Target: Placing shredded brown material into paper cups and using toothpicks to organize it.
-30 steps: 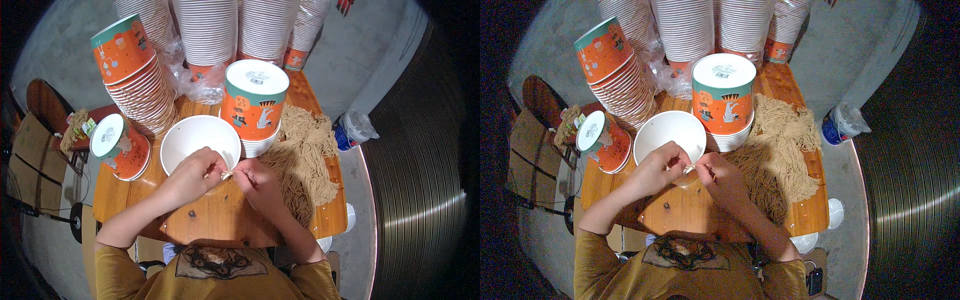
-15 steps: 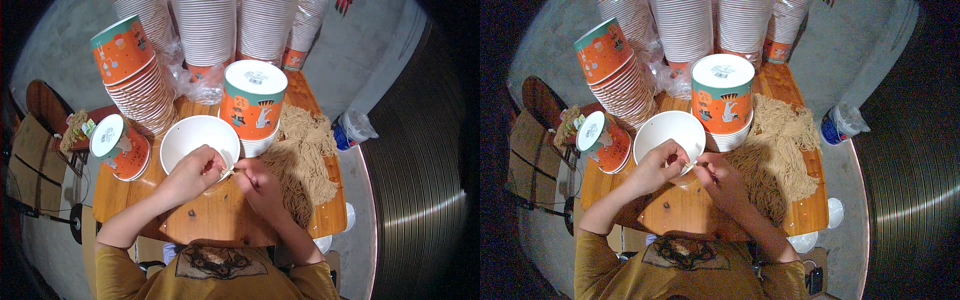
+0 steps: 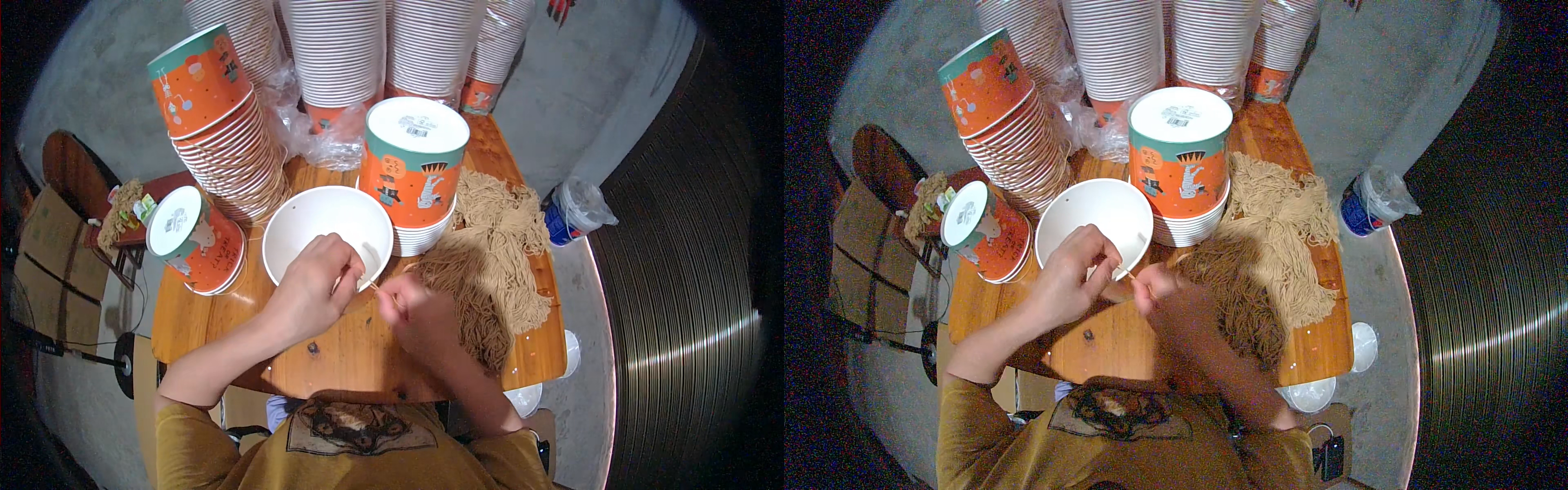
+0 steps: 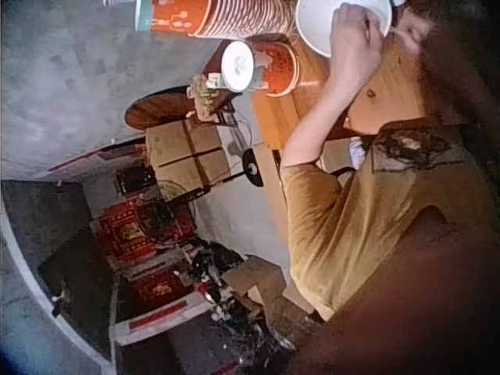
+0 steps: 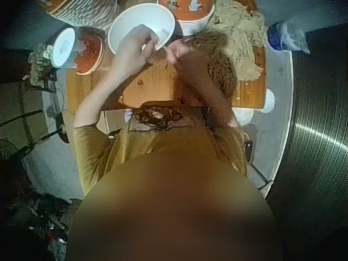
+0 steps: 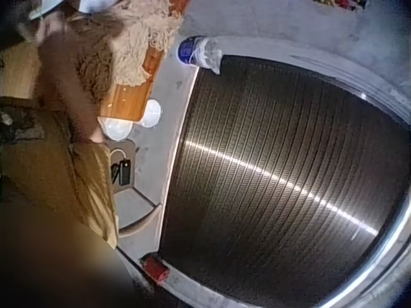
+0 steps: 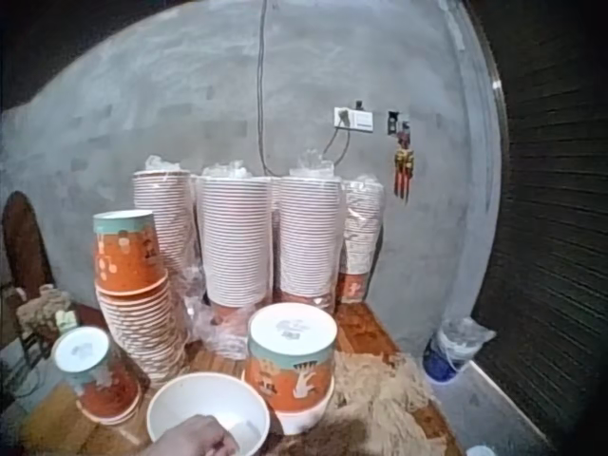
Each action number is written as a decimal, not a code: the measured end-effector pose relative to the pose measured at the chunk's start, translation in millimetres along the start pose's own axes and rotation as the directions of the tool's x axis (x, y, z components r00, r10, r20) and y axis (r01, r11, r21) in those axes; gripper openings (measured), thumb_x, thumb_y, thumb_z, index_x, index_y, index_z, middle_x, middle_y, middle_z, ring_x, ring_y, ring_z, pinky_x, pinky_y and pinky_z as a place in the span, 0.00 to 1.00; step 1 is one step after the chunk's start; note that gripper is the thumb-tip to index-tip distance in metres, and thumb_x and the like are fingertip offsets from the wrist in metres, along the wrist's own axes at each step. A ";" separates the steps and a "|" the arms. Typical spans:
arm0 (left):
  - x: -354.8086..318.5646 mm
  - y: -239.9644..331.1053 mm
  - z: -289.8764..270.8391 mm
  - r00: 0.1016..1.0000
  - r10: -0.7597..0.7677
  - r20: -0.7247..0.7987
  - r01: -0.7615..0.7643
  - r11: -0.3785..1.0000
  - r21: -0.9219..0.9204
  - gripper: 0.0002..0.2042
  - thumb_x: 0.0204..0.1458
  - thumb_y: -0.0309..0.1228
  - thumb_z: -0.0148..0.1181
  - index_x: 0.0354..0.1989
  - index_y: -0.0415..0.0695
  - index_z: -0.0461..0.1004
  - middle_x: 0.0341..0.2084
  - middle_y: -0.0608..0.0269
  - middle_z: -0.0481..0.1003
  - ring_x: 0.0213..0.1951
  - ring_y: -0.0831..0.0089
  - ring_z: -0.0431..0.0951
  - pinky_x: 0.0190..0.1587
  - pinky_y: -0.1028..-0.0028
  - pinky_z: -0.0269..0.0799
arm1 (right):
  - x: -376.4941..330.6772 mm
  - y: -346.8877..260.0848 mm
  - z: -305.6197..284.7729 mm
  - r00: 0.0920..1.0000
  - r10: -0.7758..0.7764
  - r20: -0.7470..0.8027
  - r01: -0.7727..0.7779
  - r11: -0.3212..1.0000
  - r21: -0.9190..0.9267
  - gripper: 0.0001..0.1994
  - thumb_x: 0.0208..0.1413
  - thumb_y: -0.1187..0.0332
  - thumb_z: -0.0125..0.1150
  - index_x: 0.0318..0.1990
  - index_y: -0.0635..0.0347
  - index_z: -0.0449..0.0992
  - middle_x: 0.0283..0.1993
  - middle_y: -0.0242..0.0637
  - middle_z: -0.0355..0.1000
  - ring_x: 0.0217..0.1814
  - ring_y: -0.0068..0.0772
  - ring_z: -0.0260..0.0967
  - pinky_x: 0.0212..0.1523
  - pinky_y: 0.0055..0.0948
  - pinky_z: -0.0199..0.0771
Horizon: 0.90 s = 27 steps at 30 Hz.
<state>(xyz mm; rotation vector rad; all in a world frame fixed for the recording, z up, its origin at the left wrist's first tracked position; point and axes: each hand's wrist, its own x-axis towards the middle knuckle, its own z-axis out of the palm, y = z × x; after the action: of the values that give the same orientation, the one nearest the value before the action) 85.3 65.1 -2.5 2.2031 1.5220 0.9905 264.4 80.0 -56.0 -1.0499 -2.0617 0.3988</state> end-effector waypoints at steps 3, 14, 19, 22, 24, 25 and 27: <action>-1.2 -4.7 2.0 1.000 -0.008 -0.011 0.008 1.000 0.008 0.03 0.50 0.22 0.56 0.29 0.37 0.68 0.26 0.51 0.68 0.34 0.54 0.70 0.38 0.62 0.66 | -6.4 -3.4 1.6 0.994 0.108 0.033 -0.112 0.980 0.163 0.06 0.52 0.69 0.63 0.33 0.57 0.72 0.20 0.33 0.68 0.17 0.26 0.66 0.21 0.26 0.66; -14.2 6.2 -10.2 0.990 -0.118 0.081 0.121 0.992 -0.041 0.08 0.50 0.24 0.58 0.36 0.38 0.67 0.27 0.55 0.69 0.32 0.58 0.73 0.36 0.63 0.69 | -6.7 8.5 -28.4 0.997 -0.038 0.069 0.026 0.986 0.164 0.07 0.54 0.69 0.60 0.39 0.57 0.73 0.32 0.38 0.72 0.28 0.34 0.72 0.29 0.30 0.72; -29.1 1.2 -15.7 0.982 0.147 0.118 -0.170 0.961 0.217 0.08 0.48 0.25 0.60 0.36 0.39 0.69 0.28 0.57 0.69 0.34 0.59 0.72 0.38 0.64 0.69 | 7.1 -5.0 -55.3 0.985 -0.089 0.146 0.094 0.995 -0.026 0.05 0.53 0.71 0.60 0.37 0.58 0.73 0.33 0.38 0.71 0.33 0.41 0.72 0.31 0.34 0.73; -41.7 0.1 -17.5 0.984 0.150 0.100 -0.173 0.945 0.279 0.09 0.45 0.25 0.62 0.34 0.41 0.72 0.29 0.58 0.69 0.37 0.60 0.72 0.41 0.64 0.68 | 26.0 -7.9 -59.8 0.970 -0.134 0.202 0.150 0.986 -0.069 0.04 0.52 0.72 0.60 0.35 0.58 0.72 0.32 0.38 0.70 0.34 0.42 0.72 0.33 0.35 0.73; -50.3 1.7 -23.9 0.987 0.138 0.086 -0.156 0.954 0.257 0.10 0.42 0.21 0.60 0.35 0.43 0.73 0.31 0.59 0.69 0.41 0.60 0.71 0.47 0.62 0.64 | 38.6 -7.0 -51.2 0.948 -0.254 0.192 0.273 0.959 -0.078 0.04 0.52 0.73 0.60 0.34 0.58 0.72 0.32 0.38 0.69 0.34 0.41 0.72 0.33 0.35 0.72; -51.3 1.8 -26.3 0.986 0.141 0.085 -0.158 0.954 0.256 0.10 0.42 0.21 0.60 0.35 0.43 0.73 0.31 0.59 0.69 0.41 0.60 0.71 0.47 0.62 0.64 | 42.6 -4.1 -42.3 0.935 -0.325 0.143 0.322 0.946 0.047 0.03 0.52 0.73 0.59 0.34 0.59 0.72 0.31 0.38 0.68 0.33 0.41 0.71 0.33 0.36 0.71; -54.4 0.6 -32.2 0.978 0.195 0.077 -0.208 0.949 0.236 0.12 0.41 0.19 0.58 0.36 0.44 0.74 0.32 0.60 0.69 0.45 0.63 0.71 0.55 0.59 0.57 | 50.9 -2.3 -26.9 0.876 -0.477 0.073 0.466 0.876 0.127 0.04 0.53 0.72 0.59 0.33 0.61 0.72 0.31 0.40 0.67 0.31 0.43 0.70 0.32 0.38 0.69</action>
<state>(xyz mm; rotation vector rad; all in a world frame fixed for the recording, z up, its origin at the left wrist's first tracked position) 52.8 11.0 0.8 2.5776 1.4864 0.8311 265.1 117.1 -11.8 -0.4392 -2.2727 0.3076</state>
